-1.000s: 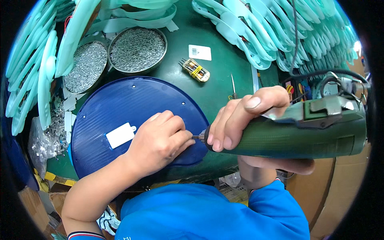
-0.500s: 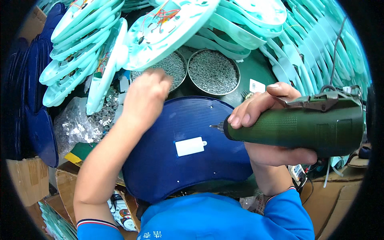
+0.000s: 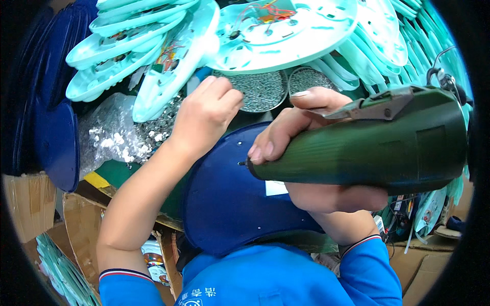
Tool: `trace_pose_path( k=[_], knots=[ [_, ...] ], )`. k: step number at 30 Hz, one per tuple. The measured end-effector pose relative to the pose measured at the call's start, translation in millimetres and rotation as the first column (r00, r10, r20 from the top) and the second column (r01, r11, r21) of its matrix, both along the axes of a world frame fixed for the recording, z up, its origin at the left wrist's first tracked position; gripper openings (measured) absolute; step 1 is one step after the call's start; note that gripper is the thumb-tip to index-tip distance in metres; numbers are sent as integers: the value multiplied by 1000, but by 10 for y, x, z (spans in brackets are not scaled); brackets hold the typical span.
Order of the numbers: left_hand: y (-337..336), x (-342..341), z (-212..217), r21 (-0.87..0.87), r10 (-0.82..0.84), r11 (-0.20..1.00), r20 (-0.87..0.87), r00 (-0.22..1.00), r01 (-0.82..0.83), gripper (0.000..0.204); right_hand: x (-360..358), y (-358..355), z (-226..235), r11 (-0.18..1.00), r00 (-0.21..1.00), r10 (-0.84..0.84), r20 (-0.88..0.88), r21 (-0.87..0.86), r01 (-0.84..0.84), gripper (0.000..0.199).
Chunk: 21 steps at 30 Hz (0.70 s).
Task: The person assembles plastic toy components by inserting wires into a blue shell, placing a battery pack, and securing a white label with a green electric screwdriver. They repeat this process on multiple units, stacking completed shells aside.
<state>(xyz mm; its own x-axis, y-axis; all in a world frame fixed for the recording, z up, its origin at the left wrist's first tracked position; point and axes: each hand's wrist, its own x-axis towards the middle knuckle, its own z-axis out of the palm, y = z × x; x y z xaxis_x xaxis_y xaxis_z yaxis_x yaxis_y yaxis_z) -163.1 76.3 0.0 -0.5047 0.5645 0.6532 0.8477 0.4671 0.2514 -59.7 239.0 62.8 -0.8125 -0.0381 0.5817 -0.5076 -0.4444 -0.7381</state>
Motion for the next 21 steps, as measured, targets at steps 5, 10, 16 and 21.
trace_pose_path(
  k=[5, 10, 16, 21],
  knots=[
    [-598, 498, 65, 146, -22, 989, 345, 938, -31, 13, -77, -415, -244, 981, 996, 77, -47, -173, -84, 123],
    [-1047, 1159, 99, 106, 40, 988, 514, 857, -110, 19, 22, -560, -34, 988, 980, 152, 128, 12, -155, 125],
    [-1005, 1432, -25, 161, 118, 960, 509, 853, -229, 19, 87, -641, 2, 968, 962, 180, 203, 139, -210, 117],
    [-987, 1434, -41, 185, 105, 958, 487, 867, -219, 19, -9, -709, -256, 964, 967, 247, 65, 89, -252, 111]
  ],
)
